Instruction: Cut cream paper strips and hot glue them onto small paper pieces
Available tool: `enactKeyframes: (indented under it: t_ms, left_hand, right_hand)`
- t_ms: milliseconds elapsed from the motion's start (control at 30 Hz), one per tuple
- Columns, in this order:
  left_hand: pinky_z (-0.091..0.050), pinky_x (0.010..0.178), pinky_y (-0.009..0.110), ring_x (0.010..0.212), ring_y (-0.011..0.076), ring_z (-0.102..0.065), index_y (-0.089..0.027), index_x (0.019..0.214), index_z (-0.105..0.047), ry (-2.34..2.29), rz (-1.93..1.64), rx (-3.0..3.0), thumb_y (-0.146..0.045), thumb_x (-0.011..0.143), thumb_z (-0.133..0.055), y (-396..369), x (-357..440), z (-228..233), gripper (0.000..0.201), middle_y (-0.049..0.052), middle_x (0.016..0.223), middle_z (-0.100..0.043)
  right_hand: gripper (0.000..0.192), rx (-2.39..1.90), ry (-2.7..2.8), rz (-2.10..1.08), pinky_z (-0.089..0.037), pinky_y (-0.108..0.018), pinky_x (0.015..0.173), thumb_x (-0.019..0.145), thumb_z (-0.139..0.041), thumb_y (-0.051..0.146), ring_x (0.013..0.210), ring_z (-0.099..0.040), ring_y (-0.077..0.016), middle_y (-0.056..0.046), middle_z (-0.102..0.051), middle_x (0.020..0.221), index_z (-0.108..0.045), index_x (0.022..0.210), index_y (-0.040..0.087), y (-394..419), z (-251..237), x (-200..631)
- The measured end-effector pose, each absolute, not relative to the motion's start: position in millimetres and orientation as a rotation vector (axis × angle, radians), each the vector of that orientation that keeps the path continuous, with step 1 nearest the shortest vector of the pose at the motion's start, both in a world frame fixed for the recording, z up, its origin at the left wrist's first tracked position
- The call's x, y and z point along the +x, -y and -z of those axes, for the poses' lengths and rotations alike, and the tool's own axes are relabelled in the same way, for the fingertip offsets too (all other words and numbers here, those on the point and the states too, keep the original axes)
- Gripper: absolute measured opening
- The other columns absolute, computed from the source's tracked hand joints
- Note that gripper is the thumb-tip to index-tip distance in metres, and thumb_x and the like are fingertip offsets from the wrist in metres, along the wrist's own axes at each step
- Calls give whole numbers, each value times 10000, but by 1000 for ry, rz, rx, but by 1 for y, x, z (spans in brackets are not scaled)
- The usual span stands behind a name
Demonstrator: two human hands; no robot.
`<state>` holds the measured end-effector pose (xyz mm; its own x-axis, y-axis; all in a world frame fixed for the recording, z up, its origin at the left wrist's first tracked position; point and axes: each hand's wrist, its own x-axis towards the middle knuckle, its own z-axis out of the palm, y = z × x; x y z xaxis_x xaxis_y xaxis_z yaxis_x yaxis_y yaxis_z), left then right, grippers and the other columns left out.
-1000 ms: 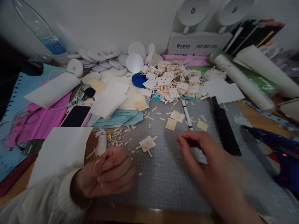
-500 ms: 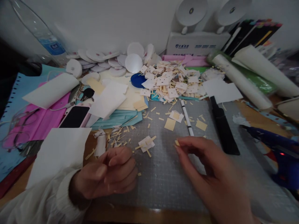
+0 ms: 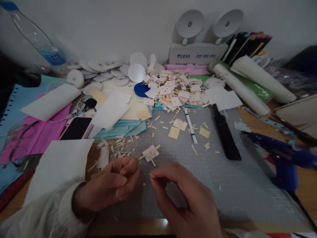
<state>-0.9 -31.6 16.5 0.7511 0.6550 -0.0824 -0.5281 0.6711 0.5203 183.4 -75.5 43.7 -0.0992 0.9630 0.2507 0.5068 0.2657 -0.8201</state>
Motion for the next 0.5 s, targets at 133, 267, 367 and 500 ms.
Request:
enactKeyframes:
  t_ms: [133, 267, 367, 500]
  left_hand:
    - [-307, 553, 227, 516, 86, -361, -178, 743, -457, -251, -671, 600, -246, 814, -624, 33, -3, -19, 194, -46, 558, -434]
    - [-381, 654, 252, 710, 130, -501, -179, 817, -637, -518, -877, 1244, -196, 820, -659, 33, -9, -24, 28, 20, 736, -543]
    - [-417, 693, 271, 776, 153, -543, -214, 976, -694, -622, -1048, 1763, -101, 822, -636, 32, -16, -28, 200, 43, 804, -577]
    - [-425, 675, 296, 735, 159, -530, -211, 1039, -697, -600, -1182, 1987, -94, 840, -580, 31, -22, -29, 259, 46, 780, -566]
  right_hand:
    - [197, -1353, 1672, -757, -529, -143, 653, 819, -592, 155, 741, -618, -96, 53, -642, 835, -588, 944, 306, 77, -50, 180]
    - [155, -1275, 1630, -844, -524, -135, 632, 810, -582, 131, 716, -615, -94, 45, -616, 767, -569, 870, 274, 75, -53, 179]
    - [151, -1196, 1626, -904, -525, -145, 603, 800, -598, 114, 681, -617, -95, 40, -615, 737, -568, 843, 255, 72, -55, 179]
    - [180, -1065, 1679, -957, -526, -146, 589, 781, -596, 61, 654, -627, -87, 38, -632, 720, -579, 828, 234, 67, -58, 178]
